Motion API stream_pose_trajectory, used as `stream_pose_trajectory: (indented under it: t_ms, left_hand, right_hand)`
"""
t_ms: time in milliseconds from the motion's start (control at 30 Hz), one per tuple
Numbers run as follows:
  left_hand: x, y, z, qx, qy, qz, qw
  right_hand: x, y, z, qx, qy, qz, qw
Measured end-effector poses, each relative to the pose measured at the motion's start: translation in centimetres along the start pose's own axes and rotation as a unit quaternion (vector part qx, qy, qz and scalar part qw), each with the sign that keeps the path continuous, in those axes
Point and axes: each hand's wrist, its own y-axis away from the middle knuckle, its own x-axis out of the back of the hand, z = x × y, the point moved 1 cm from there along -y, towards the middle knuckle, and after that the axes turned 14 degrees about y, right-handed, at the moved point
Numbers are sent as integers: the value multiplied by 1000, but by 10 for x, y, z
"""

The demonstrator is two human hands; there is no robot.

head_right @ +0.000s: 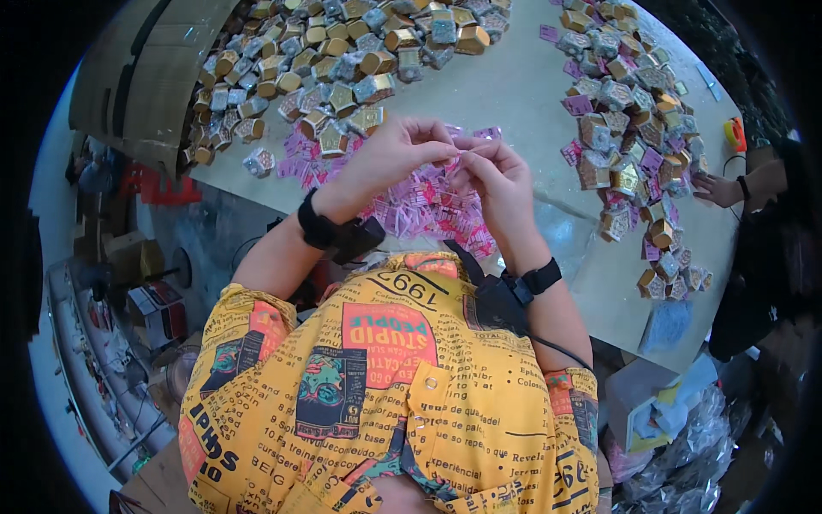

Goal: The person wraps small, gold-colored, house-shaped items with pink paper. They pick up an item, wrap it by hand, and place the finished unit on a growing pile on the table. The process is repetitive and performed by hand without tools.

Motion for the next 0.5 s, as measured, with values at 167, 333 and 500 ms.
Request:
stream_pose_trajectory:
  t_ms: [167, 333, 500]
  left_hand:
    - [12, 17, 33, -199, -361, -70, 909]
    - [11, 27, 33, -285, -495, -107, 813]
    - [4, 25, 18, -316, -526, -67, 786]
  right_hand:
    - [-5, -6, 0, -62, -4, -67, 996]
    - [-7, -4, 10, -125, -12, -38, 991]
    - [10, -4, 15, -156, 29, -91, 983]
